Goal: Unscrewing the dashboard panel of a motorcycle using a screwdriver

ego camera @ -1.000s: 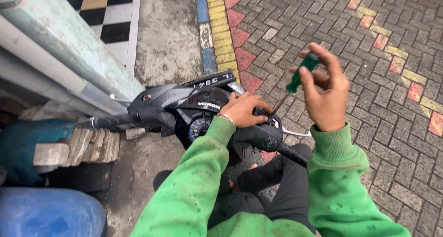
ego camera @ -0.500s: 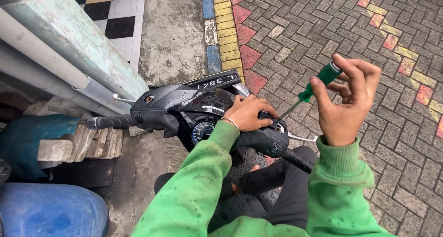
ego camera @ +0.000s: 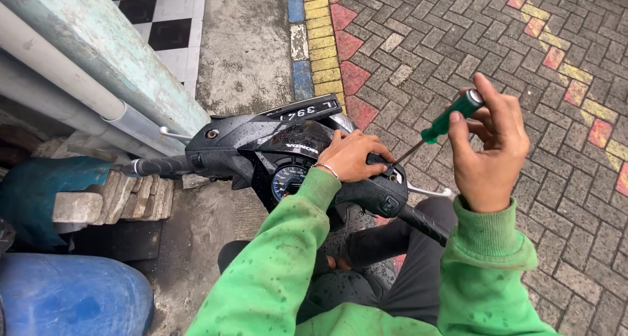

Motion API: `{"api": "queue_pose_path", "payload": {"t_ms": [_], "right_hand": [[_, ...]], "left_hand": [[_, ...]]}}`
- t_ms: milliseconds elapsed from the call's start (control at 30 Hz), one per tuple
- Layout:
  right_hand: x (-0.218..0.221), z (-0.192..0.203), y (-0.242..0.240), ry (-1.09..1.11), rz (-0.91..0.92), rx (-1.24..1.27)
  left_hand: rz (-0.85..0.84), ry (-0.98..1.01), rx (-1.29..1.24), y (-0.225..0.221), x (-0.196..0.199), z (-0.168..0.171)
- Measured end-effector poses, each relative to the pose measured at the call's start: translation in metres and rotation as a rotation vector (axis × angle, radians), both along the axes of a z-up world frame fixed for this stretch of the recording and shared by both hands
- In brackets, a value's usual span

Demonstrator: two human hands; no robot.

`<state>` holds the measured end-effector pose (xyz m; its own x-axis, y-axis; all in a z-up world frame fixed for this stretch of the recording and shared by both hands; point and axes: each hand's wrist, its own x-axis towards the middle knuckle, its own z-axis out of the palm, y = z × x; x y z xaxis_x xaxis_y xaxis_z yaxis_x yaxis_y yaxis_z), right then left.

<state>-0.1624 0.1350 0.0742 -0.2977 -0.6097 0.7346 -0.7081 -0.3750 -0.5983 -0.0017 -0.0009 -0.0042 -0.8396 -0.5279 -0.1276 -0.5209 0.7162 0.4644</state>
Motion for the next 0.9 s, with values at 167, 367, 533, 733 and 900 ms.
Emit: {"api": "queue_pose_path", "payload": {"t_ms": [167, 367, 533, 733, 900], "right_hand": [[-0.008, -0.004, 0.016, 0.128, -0.054, 0.018], [-0.016, -0.002, 0.004, 0.097, -0.060, 0.028], [-0.014, 0.002, 0.005, 0.128, 0.058, 0.065], [-0.010, 0.003, 0.008, 0.010, 0.165, -0.072], [-0.007, 0.009, 0.010, 0.066, 0.253, -0.019]], "left_hand": [[-0.009, 0.011, 0.043, 0.000, 0.000, -0.005], [-0.021, 0.046, 0.003, -0.006, 0.000, -0.008], [-0.044, 0.044, -0.033, 0.002, 0.003, -0.001], [-0.005, -0.004, -0.031, 0.007, 0.004, 0.006], [0.009, -0.019, -0.055, 0.010, 0.006, 0.014]]}}
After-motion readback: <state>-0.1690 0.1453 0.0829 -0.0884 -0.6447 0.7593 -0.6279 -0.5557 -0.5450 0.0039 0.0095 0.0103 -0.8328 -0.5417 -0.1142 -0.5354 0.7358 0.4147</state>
